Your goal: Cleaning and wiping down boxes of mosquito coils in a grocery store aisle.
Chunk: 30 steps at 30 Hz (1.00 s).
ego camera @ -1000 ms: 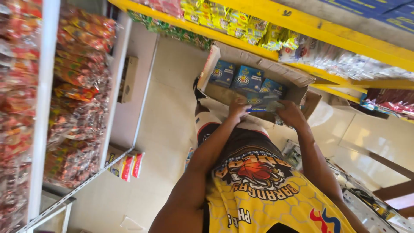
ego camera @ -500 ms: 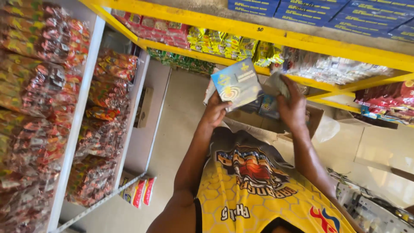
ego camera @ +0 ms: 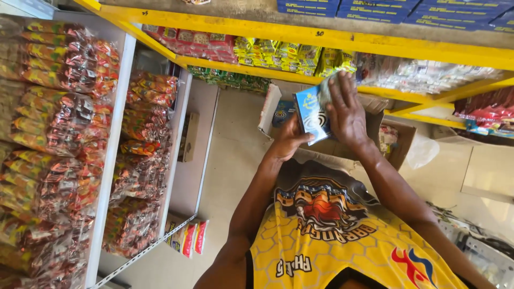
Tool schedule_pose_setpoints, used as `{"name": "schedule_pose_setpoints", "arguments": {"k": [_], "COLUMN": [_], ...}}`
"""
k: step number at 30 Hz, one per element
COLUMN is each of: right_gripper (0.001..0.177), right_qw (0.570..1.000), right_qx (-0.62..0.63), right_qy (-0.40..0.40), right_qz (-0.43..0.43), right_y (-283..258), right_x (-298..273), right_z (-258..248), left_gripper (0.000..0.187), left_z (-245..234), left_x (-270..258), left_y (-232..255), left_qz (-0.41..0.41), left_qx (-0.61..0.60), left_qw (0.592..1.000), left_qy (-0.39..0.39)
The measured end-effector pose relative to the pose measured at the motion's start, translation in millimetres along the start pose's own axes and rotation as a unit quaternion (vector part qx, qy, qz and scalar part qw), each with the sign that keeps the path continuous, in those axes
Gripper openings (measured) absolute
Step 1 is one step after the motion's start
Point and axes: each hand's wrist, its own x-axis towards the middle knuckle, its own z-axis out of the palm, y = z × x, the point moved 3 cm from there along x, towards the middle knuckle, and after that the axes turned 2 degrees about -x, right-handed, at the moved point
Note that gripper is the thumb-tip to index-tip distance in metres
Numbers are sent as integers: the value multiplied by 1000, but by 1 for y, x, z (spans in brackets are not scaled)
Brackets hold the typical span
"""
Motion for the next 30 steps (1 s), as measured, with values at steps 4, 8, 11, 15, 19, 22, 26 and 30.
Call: {"name": "schedule_pose_setpoints", "arguments": {"k": [4, 8, 11, 15, 19, 22, 26, 30], "right_gripper": [51, 49, 50, 52, 47, 49, 41, 35], "right_qw": [999, 995, 999, 996, 993, 992, 993, 994], "right_qx": [39, 20, 18, 46, 0, -25, -47, -9], "right_qy": [-6, -34, -15, -7, 18, 33, 67, 79], "right_qz": [-25, -87, -43, -78, -117, -116, -86, -76], "right_y": [-12, -4, 14, -18, -11, 37, 46, 18], "right_x": [-4, -7, 5, 5, 6, 6, 18, 6], "right_z": [16, 17, 9, 11, 18, 24, -5, 16], "left_gripper": [63, 61, 65, 63, 51, 64, 68, 68], "left_z": [2, 2, 14, 37, 20, 24, 14, 5], "left_x": [6, 1, -3, 0, -1, -10, -15, -12], "left_y": [-8, -15, -8, 5, -22, -29, -37, -52], "left_qz": [12, 10, 8, 14, 20, 22, 12, -1], "left_qx": [-3, 6, -1, 23, 83, 54, 28, 31], "left_qw": [1000, 1000, 1000, 1000, 996, 998, 999, 1000], "left_qy": [-9, -9, -19, -14, -14, 8, 16, 4]}}
